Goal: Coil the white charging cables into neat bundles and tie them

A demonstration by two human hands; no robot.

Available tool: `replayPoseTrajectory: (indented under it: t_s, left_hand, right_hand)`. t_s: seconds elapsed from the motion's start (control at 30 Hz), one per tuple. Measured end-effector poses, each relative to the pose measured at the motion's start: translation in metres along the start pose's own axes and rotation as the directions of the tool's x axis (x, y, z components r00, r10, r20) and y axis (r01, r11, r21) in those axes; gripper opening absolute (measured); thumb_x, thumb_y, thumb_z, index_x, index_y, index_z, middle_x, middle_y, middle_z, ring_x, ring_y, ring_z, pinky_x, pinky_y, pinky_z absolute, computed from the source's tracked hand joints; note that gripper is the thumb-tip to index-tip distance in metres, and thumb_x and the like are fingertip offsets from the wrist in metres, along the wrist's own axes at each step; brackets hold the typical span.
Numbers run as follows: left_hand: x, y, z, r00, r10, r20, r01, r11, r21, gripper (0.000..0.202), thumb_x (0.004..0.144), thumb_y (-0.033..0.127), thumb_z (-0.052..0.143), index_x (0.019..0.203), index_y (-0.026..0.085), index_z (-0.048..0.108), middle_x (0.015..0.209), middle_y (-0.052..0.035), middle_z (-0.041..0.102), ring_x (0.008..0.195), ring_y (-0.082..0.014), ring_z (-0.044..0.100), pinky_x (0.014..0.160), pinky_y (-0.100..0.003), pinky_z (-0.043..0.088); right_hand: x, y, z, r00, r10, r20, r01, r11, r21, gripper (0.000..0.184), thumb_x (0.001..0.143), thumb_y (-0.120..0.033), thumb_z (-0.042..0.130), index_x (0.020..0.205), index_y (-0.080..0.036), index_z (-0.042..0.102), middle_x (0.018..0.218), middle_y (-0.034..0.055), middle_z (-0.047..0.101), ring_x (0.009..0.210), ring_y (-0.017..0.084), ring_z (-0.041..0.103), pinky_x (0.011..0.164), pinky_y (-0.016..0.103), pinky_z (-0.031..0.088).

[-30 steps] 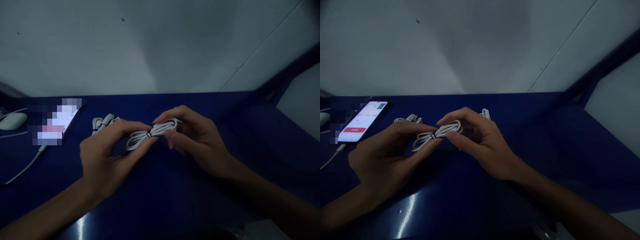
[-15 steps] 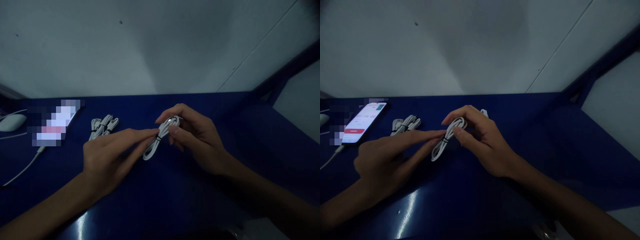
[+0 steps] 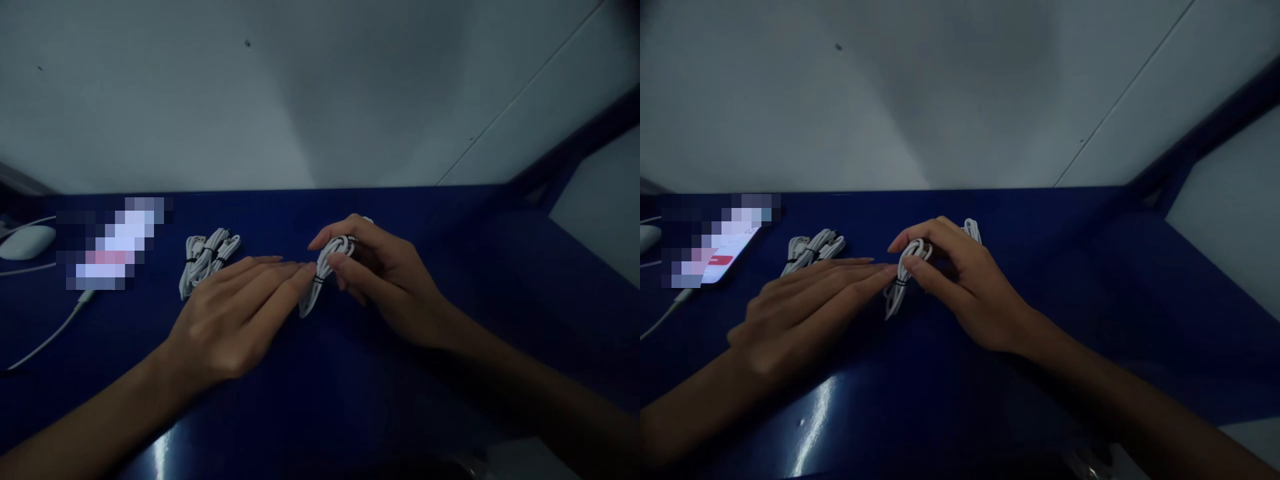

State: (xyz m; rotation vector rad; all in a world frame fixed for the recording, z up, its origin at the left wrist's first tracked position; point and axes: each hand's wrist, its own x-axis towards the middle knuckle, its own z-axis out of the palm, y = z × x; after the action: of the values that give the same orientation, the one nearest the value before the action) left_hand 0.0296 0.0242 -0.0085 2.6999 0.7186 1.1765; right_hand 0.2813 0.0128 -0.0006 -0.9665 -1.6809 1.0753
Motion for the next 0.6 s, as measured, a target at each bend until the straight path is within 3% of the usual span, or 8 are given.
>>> replayPoseTrajectory:
  t_s: [0.1, 0.27, 0.4, 0.5, 0.57, 0.6]
  left_hand:
    - [0.003, -0.006, -0.001, 0.978, 0.203, 0.044, -0.207, 0.966, 0.156, 0.037, 0.108, 0.010, 0.061, 0.140, 0.024, 0.073, 0.129, -0.0111, 0.084, 0.118, -0.0313, 0.082, 0.103, -0.051, 0.070]
    - [0.013, -0.004, -0.007, 0.959, 0.262, 0.108, -0.279, 0.942, 0.185, 0.028, 0.105, 0.008, 0.063, 0.124, 0.024, 0.076, 0.115, -0.0080, 0.086, 0.112, -0.0304, 0.083, 0.098, -0.048, 0.072]
    - [0.020, -0.001, -0.007, 0.944, 0.299, 0.137, -0.323, 0.921, 0.217, 0.027, 0.106, 0.007, 0.059, 0.122, 0.021, 0.074, 0.109, -0.0085, 0.086, 0.105, -0.0282, 0.084, 0.093, -0.044, 0.071]
    - [0.021, -0.012, -0.013, 0.960, 0.201, 0.195, -0.246, 0.938, 0.243, 0.021, 0.109, 0.015, 0.059, 0.123, 0.020, 0.073, 0.112, -0.0098, 0.084, 0.100, -0.0268, 0.081, 0.086, -0.042, 0.069]
    - [0.019, -0.030, -0.026, 0.985, 0.023, 0.173, -0.082, 0.937, 0.339, 0.023, 0.109, 0.025, 0.061, 0.126, 0.018, 0.074, 0.116, -0.0115, 0.082, 0.104, -0.0306, 0.079, 0.090, -0.047, 0.066]
    - [0.017, -0.042, -0.036, 0.985, -0.118, 0.130, 0.058, 0.917, 0.395, 0.029, 0.109, 0.027, 0.059, 0.132, 0.018, 0.073, 0.124, -0.0122, 0.079, 0.111, -0.0326, 0.077, 0.097, -0.051, 0.063]
  right_hand:
    - [0.000, 0.000, -0.001, 1.000, 0.013, 0.022, -0.012, 1.000, -0.007, 0.023, 0.112, -0.042, 0.066, 0.125, -0.025, 0.074, 0.109, 0.0053, 0.069, 0.084, 0.016, 0.066, 0.062, 0.028, 0.049]
    - [0.001, -0.002, -0.001, 0.997, 0.056, 0.054, -0.058, 0.998, 0.039, 0.023, 0.112, -0.042, 0.066, 0.125, -0.024, 0.073, 0.103, 0.0037, 0.070, 0.073, 0.013, 0.064, 0.056, 0.026, 0.048]
    - [0.001, -0.003, 0.000, 0.992, 0.101, 0.081, -0.107, 0.991, 0.085, 0.025, 0.112, -0.044, 0.066, 0.124, -0.023, 0.073, 0.091, 0.0006, 0.069, 0.064, 0.011, 0.062, 0.053, 0.025, 0.050]
    - [0.000, -0.004, 0.001, 0.993, 0.113, 0.039, -0.116, 0.991, 0.068, 0.028, 0.112, -0.047, 0.065, 0.127, -0.024, 0.072, 0.082, -0.0020, 0.068, 0.060, 0.011, 0.060, 0.052, 0.024, 0.048]
    - [0.000, -0.005, 0.001, 0.993, 0.119, -0.020, -0.118, 0.992, 0.052, 0.029, 0.113, -0.048, 0.064, 0.127, -0.024, 0.073, 0.082, -0.0021, 0.068, 0.060, 0.011, 0.059, 0.053, 0.025, 0.049]
    - [-0.001, -0.006, 0.001, 0.992, 0.121, -0.047, -0.119, 0.992, 0.046, 0.029, 0.112, -0.049, 0.064, 0.127, -0.025, 0.073, 0.082, -0.0020, 0.068, 0.060, 0.011, 0.059, 0.053, 0.025, 0.049]
